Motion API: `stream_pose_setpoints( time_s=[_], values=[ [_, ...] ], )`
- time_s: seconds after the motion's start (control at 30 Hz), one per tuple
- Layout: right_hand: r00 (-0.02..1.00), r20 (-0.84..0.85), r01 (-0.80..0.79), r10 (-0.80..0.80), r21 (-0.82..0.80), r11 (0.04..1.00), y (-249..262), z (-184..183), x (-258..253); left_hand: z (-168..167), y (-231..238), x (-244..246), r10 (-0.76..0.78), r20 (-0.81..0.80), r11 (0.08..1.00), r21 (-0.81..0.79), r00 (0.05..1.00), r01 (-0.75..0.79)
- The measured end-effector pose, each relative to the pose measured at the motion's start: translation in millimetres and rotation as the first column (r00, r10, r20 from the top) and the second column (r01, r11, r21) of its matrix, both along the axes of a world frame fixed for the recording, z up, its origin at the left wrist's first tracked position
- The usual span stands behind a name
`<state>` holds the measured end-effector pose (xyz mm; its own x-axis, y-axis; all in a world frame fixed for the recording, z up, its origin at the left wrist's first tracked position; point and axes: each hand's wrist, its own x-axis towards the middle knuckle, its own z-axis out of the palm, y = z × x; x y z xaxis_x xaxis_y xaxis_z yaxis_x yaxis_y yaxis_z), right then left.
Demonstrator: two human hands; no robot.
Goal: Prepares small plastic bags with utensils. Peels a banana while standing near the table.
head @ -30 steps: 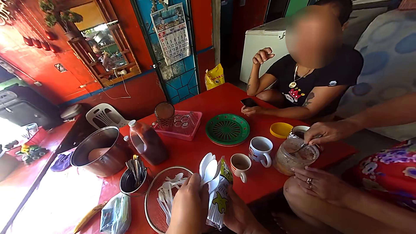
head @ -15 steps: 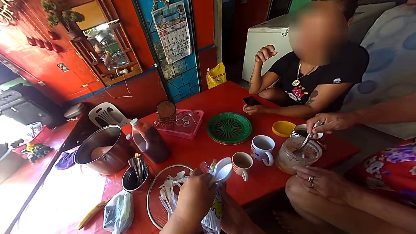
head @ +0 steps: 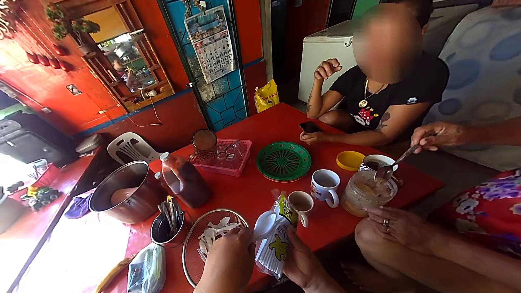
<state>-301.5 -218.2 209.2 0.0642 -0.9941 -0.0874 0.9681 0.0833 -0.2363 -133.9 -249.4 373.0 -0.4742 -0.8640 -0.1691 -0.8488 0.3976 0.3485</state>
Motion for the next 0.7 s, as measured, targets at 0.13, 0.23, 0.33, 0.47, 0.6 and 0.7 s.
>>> stream_pose_setpoints(
  time_s=[0.13, 0.23, 0.33, 0.47, 0.6, 0.7],
  values=[
    [0.996, -0.091, 0.011, -0.010, 0.012, 1.000, 4, 3, 9, 4, -2, -11, 0.039, 0.093, 0.999, -0.016, 0.995, -0.037],
    [0.995, -0.098, 0.021, -0.016, 0.049, 0.999, 6, 6, 12, -2, -6, -17, 0.045, 0.007, 0.997, -0.063, 0.999, -0.044],
    [1.000, -0.018, 0.006, -0.005, 0.064, 0.998, 5, 7, 11, -14, -4, -24, 0.068, -0.128, 0.981, -0.170, 0.989, -0.089],
    [0.999, -0.014, 0.034, -0.033, 0.090, 0.995, 3, 5, 7, -16, 2, -24, 0.060, -0.143, 0.946, -0.307, 0.988, -0.102],
    [0.997, -0.068, 0.045, -0.040, 0.078, 0.996, 5, 6, 11, -15, -1, -23, 0.036, -0.105, 0.939, -0.337, 0.994, -0.070],
    [0.998, -0.070, 0.004, 0.000, 0.050, 0.999, 7, 8, 17, -21, -6, -28, 0.029, -0.176, 0.937, -0.338, 0.984, -0.088]
  ],
)
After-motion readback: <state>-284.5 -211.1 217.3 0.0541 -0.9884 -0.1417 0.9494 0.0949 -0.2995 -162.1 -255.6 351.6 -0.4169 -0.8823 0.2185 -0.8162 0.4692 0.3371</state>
